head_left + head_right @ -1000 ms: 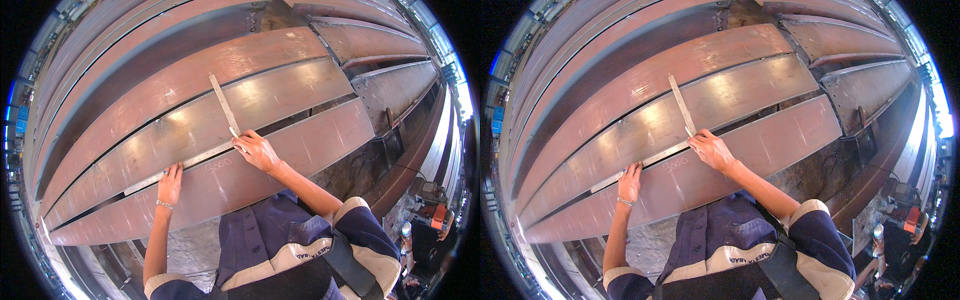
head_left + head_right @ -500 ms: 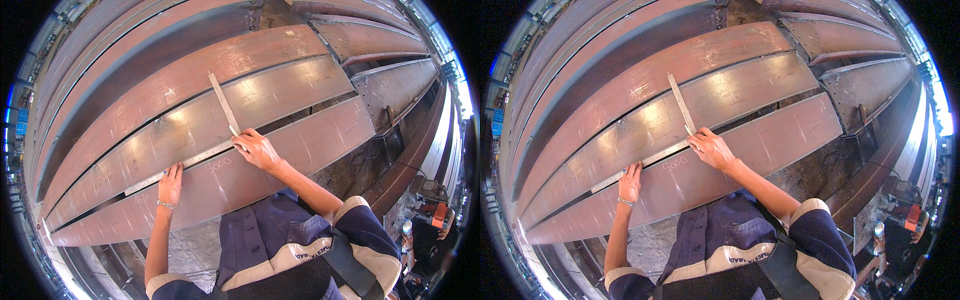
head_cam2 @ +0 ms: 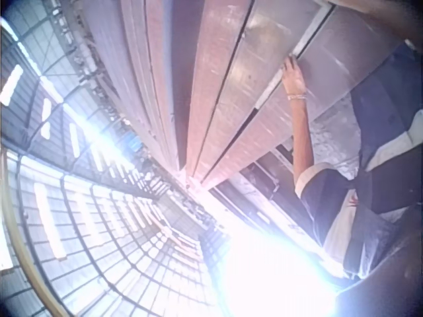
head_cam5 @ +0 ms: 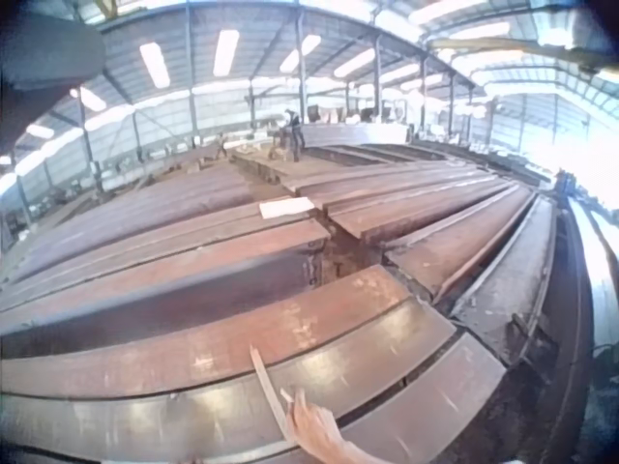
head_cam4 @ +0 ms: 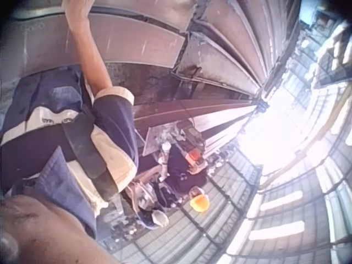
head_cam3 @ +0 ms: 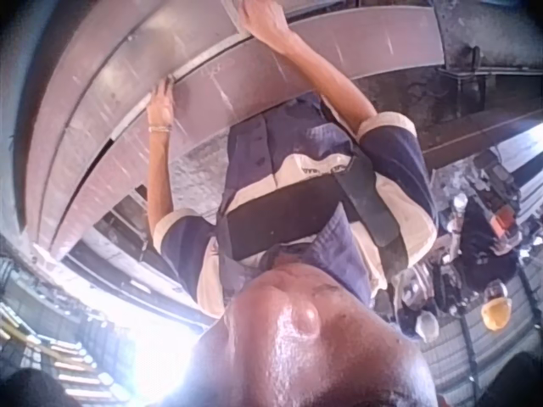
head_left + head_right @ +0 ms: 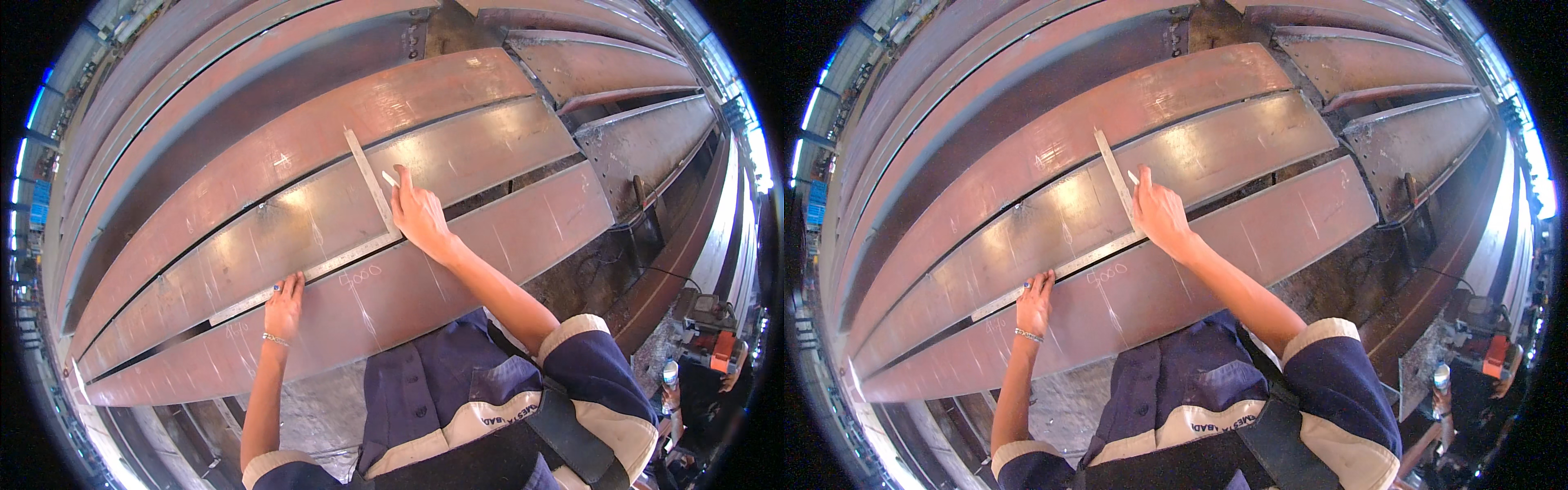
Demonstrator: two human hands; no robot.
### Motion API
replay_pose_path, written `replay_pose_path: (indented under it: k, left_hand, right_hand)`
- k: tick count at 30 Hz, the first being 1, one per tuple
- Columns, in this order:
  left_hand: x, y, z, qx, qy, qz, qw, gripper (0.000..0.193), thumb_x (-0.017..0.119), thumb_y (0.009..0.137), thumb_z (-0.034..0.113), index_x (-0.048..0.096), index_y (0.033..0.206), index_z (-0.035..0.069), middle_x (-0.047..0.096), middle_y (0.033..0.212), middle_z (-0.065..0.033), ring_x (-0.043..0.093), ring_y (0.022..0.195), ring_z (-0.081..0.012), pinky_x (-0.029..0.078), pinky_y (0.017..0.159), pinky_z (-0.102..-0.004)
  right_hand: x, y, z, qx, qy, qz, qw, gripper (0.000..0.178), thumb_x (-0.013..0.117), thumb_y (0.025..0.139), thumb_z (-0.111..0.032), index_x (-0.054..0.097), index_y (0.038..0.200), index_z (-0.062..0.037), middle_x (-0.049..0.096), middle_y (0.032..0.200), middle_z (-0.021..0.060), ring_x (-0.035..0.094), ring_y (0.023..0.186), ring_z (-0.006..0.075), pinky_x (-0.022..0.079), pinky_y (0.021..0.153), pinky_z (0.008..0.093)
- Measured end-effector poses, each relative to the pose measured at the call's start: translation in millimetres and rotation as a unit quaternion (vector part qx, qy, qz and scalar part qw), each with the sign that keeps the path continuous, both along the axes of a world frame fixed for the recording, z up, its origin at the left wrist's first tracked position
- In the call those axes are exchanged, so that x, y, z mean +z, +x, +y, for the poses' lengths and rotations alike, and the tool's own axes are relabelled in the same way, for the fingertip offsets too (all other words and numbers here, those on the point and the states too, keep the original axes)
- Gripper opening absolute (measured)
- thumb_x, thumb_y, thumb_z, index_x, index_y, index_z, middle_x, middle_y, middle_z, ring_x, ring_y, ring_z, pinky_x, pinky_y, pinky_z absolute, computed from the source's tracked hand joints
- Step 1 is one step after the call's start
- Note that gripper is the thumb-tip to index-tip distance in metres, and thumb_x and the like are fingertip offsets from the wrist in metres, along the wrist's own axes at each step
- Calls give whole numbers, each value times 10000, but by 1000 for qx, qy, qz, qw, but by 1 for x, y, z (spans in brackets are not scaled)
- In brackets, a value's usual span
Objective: The person uses a try square and a white marker to measure and mark lines on stacked metal sheets. They repeatedly position the square, draw lines, and write numbers on the sheets. The person then walks to a water cooler and dispenses water into a cup.
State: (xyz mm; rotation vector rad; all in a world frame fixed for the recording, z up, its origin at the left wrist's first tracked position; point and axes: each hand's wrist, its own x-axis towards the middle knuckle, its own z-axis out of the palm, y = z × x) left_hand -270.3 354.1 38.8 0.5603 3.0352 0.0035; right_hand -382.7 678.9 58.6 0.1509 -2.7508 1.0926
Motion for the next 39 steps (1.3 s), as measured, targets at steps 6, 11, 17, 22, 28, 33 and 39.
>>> replay_pose_path:
  k: [6, 11, 17, 22, 28, 33, 39]
  left_hand:
    - [-6, 0, -4, -17, 3, 24, 1000, 610, 586, 742, -37, 547, 1339, 82, 574, 1219, -55, 573, 1099, -263, 567, 797, -404]
    - [-3, -1, -3, -16, 9, 7, 1000, 638, 595, 721, -32, 536, 1348, 67, 573, 1236, -72, 574, 1098, -272, 562, 818, -401]
    - [1, 4, 0, -13, 19, 21, 1000, 647, 606, 713, -39, 541, 1347, 72, 575, 1243, -78, 576, 1103, -289, 554, 845, -402]
    - [1, 1, 1, -21, 18, 30, 999, 652, 620, 698, -46, 549, 1337, 63, 575, 1240, -80, 576, 1098, -290, 555, 837, -399]
    - [3, 1, -1, -42, 21, 39, 998, 660, 628, 684, -48, 548, 1333, 46, 576, 1233, -85, 577, 1069, -286, 557, 832, -381]
    - [4, 1, 1, -37, 25, 39, 998, 660, 623, 681, -58, 551, 1329, 43, 577, 1222, -83, 578, 1060, -282, 560, 828, -375]
    - [3, -1, -1, -39, 34, 34, 998, 636, 609, 698, -65, 557, 1322, 50, 588, 1209, -75, 584, 1061, -276, 568, 808, -385]
  right_hand:
    - [-18, -52, -18, -5, 39, 19, 999, 204, 519, 935, -106, 540, 1104, 5, 654, 780, 257, 644, 720, 446, 508, 651, 529]
    - [-23, -66, -26, 23, 51, 37, 998, 166, 541, 893, -81, 554, 991, 53, 650, 708, 234, 664, 690, 424, 536, 639, 502]
    - [-28, -55, -27, 23, 55, 22, 998, 164, 565, 869, -70, 566, 977, 54, 646, 697, 234, 662, 691, 425, 539, 636, 496]
    - [-28, -57, -30, 27, 59, 18, 998, 176, 570, 869, -80, 577, 998, 39, 644, 711, 237, 650, 698, 439, 523, 641, 510]
    - [5, -30, -20, 88, 120, -29, 988, 117, 586, 839, -64, 620, 817, 46, 630, 703, 268, 644, 715, 459, 521, 659, 522]
    - [31, 16, -6, 102, 132, -91, 982, 138, 594, 825, -50, 633, 742, 53, 617, 680, 284, 637, 707, 473, 517, 671, 533]
    - [32, 20, 0, 47, -12, 2, 999, 174, 576, 863, -38, 605, 1026, 16, 635, 752, 240, 632, 726, 449, 507, 661, 513]
